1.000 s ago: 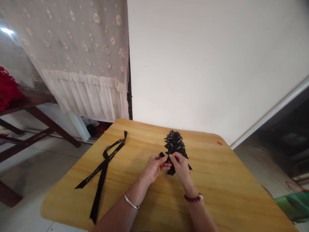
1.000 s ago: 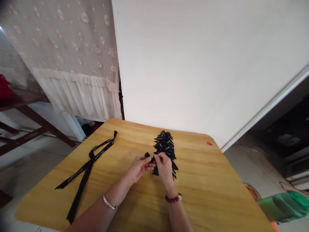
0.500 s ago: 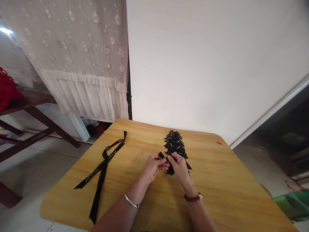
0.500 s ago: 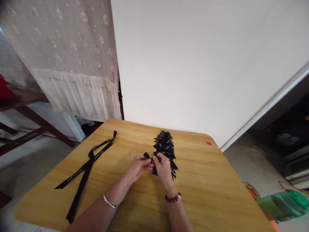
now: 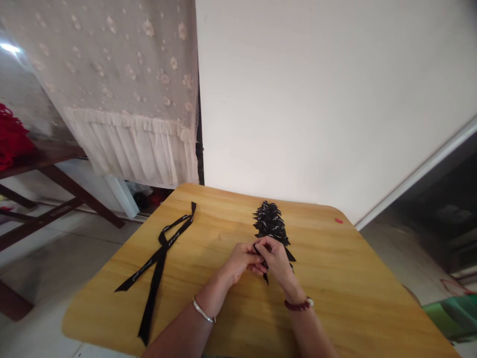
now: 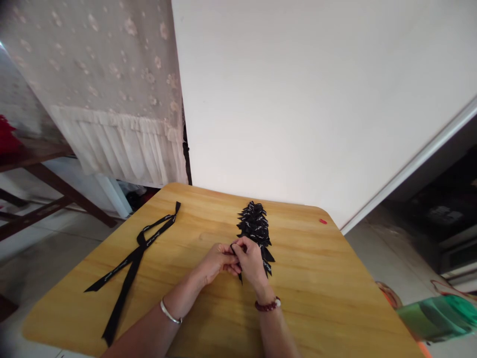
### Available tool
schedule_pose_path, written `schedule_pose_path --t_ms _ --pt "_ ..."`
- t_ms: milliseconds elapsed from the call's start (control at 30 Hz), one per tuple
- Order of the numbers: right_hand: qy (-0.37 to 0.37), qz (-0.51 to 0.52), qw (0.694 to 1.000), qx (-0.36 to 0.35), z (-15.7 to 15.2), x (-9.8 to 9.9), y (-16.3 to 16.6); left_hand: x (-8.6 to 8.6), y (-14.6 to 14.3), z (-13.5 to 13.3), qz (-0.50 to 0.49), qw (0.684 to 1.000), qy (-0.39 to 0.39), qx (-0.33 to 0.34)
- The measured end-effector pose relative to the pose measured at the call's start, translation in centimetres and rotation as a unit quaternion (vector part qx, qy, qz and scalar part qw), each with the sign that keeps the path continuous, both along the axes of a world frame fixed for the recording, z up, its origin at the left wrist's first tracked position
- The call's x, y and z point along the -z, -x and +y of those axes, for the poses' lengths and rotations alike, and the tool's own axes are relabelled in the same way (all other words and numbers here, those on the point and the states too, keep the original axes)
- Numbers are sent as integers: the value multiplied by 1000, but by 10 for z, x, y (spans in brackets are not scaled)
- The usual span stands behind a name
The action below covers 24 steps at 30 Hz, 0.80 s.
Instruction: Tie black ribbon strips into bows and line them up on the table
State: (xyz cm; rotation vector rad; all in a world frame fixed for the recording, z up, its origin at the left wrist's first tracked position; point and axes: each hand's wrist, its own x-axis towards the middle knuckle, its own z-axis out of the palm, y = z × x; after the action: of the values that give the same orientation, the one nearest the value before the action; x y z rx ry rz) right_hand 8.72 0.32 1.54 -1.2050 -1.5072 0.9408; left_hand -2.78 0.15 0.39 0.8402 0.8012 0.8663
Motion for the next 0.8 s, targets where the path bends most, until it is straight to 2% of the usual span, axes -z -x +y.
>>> schedule_pose_path --t_ms 133,300,400,500,633,800 --pt "-13 -27 999 37 0 2 1 -1 -2 0 -13 999 11 -27" --pt "29 58 995 76 -2 -3 0 -1 2 4 -69 990 36 -120" --pt "58 71 994 66 -2 -5 0 -3 5 6 -79 985 44 -150" --pt "24 30 999 37 -2 -5 1 -3 6 6 -76 985 48 -150" --pt "-28 -29 998 56 -1 -1 2 -2 4 4 -76 989 35 -123" --pt "-14 -10 998 68 1 2 3 -1 6 5 -97 988 37 -113"
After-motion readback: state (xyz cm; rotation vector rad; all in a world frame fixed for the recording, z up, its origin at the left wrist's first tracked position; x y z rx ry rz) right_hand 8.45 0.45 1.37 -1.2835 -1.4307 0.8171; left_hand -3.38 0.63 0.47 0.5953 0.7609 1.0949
